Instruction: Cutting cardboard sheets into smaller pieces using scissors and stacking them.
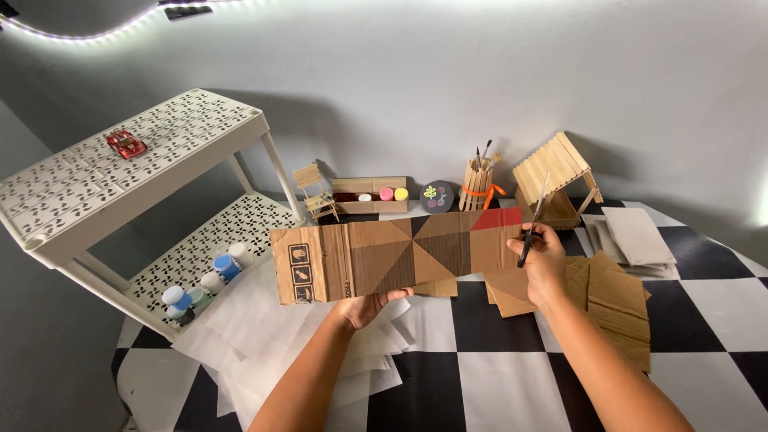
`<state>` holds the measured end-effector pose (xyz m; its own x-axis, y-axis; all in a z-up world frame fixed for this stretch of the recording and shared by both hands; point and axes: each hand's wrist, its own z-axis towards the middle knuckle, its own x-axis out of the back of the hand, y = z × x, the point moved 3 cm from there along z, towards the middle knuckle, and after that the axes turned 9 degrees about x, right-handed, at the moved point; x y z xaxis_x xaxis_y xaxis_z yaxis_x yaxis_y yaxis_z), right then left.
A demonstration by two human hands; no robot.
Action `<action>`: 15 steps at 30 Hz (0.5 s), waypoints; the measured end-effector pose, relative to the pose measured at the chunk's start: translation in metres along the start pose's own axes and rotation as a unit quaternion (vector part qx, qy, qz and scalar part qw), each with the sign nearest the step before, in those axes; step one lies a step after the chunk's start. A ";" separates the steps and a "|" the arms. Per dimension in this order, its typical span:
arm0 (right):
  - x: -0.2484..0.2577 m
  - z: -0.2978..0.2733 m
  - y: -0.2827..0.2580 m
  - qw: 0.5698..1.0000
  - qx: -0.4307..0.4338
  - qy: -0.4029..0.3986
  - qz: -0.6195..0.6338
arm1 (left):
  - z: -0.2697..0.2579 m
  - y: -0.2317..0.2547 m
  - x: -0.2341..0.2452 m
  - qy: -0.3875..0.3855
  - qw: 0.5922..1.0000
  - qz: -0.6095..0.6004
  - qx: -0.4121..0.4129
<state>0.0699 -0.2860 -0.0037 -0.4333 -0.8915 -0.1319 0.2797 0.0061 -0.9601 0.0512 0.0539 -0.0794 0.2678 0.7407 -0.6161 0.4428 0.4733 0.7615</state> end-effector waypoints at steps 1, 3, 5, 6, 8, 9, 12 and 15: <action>0.000 0.000 0.000 1.000 0.000 0.000 0.000 | -0.006 0.005 -0.008 0.000 1.000 0.000 0.000; 0.000 0.001 0.001 1.000 -0.002 0.001 -0.003 | -0.016 0.016 -0.025 0.000 1.000 -0.019 0.003; -0.002 -0.003 -0.004 1.000 -0.006 0.004 0.001 | -0.022 0.025 -0.036 0.004 0.999 -0.034 -0.003; -0.002 -0.005 -0.007 1.000 -0.010 0.007 0.006 | -0.025 0.030 -0.042 0.007 0.999 -0.049 -0.008; -0.007 -0.014 -0.018 0.999 -0.025 0.015 0.024 | -0.012 0.024 -0.025 0.009 0.997 -0.069 -0.015; -0.009 -0.018 -0.023 0.998 -0.040 0.022 0.043 | -0.006 0.021 -0.016 0.012 0.996 -0.089 -0.022; -0.009 -0.014 -0.010 0.997 -0.039 0.019 0.067 | 0.023 0.005 0.029 0.002 0.994 -0.085 -0.066; -0.016 -0.021 -0.013 0.997 -0.039 -0.003 0.063 | -0.015 0.024 -0.024 0.063 0.992 -0.013 -0.112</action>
<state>0.0554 -0.2619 0.0060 -0.3931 -0.8844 -0.2518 0.2641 0.1536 -0.9522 0.0426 0.0540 -0.0435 0.1428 0.7736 -0.6174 0.2435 0.5771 0.7795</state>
